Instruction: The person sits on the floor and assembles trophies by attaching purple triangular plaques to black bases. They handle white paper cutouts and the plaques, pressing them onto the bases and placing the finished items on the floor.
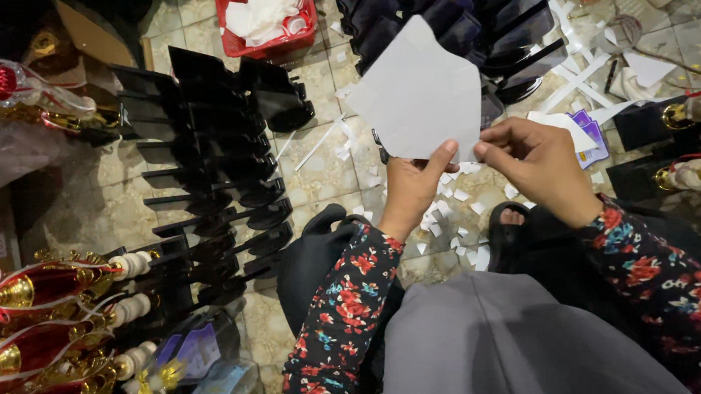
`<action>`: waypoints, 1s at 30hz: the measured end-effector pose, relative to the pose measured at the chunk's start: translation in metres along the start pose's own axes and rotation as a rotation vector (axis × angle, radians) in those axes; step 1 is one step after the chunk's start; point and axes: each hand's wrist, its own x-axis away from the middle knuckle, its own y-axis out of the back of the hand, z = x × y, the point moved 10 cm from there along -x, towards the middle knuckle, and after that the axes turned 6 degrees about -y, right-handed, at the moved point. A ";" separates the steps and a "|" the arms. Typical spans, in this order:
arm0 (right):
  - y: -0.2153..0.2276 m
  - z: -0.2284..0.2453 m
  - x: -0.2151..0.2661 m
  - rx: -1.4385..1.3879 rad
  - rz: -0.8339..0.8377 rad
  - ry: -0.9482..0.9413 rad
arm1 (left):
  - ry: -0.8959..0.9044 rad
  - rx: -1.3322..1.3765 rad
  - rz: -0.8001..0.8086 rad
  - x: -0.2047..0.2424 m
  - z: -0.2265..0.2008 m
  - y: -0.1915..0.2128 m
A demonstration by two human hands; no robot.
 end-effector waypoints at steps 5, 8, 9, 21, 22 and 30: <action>0.002 0.018 0.001 0.176 -0.039 0.072 | -0.027 -0.151 0.011 0.000 0.000 0.000; 0.003 0.016 0.001 0.295 -0.064 0.131 | -0.046 -0.193 0.009 -0.005 -0.006 0.000; 0.002 0.017 0.002 0.377 -0.083 0.178 | -0.057 -0.225 0.008 -0.007 -0.007 0.001; -0.027 0.037 0.024 0.786 -0.104 0.630 | 0.062 -0.342 -0.049 0.000 -0.015 0.011; -0.026 0.038 0.022 0.786 -0.104 0.630 | 0.062 -0.342 -0.049 -0.002 -0.010 0.013; -0.031 0.040 0.037 0.607 -0.024 0.906 | 0.200 0.110 -0.116 -0.002 0.005 0.019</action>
